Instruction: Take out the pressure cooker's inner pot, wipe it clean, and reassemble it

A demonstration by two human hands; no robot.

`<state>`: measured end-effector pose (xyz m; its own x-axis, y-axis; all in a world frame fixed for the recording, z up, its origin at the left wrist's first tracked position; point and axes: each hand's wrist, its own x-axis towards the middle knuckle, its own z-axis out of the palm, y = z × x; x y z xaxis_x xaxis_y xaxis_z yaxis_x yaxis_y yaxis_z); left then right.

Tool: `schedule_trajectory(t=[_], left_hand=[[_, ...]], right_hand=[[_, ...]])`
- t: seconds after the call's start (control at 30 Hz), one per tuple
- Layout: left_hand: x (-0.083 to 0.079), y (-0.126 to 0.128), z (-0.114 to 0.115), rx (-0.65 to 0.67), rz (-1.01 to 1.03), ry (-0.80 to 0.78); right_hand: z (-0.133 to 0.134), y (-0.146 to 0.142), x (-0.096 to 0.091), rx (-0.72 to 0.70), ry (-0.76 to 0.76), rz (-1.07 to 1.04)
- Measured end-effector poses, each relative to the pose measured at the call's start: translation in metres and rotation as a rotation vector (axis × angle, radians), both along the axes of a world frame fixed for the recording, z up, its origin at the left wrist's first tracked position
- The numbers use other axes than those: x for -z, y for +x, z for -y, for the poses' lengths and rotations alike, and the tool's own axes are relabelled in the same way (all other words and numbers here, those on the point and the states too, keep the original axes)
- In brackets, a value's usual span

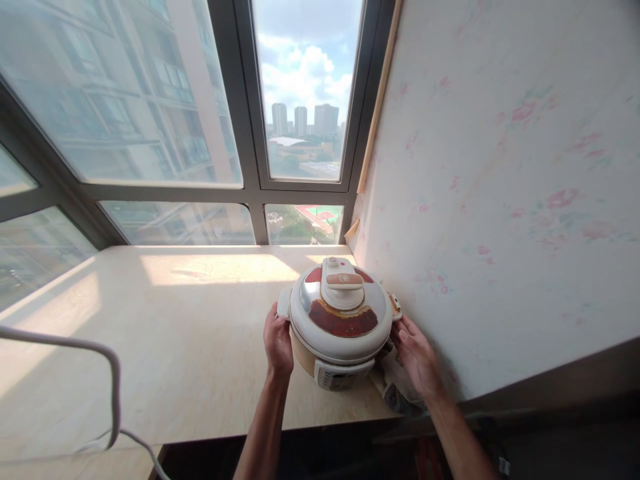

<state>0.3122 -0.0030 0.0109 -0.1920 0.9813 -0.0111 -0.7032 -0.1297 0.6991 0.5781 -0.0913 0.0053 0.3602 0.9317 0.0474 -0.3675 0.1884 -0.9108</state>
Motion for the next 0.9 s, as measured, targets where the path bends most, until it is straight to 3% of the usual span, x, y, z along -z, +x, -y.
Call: schedule_trajectory(t=[0.17,0.4,0.9], left_hand=[[0.008,-0.046,-0.009,-0.102,0.030,-0.054],[0.006,-0.122,-0.011,-0.240,0.053,-0.081],[-0.018,-0.314,0.001,-0.594,0.015,-0.206]], right_hand=[[-0.004,-0.035,-0.001,-0.105,0.006,-0.029],[-0.016,-0.095,-0.005,-0.310,-0.023,0.042],[-0.077,-0.263,0.003,-0.799,0.007,0.159]])
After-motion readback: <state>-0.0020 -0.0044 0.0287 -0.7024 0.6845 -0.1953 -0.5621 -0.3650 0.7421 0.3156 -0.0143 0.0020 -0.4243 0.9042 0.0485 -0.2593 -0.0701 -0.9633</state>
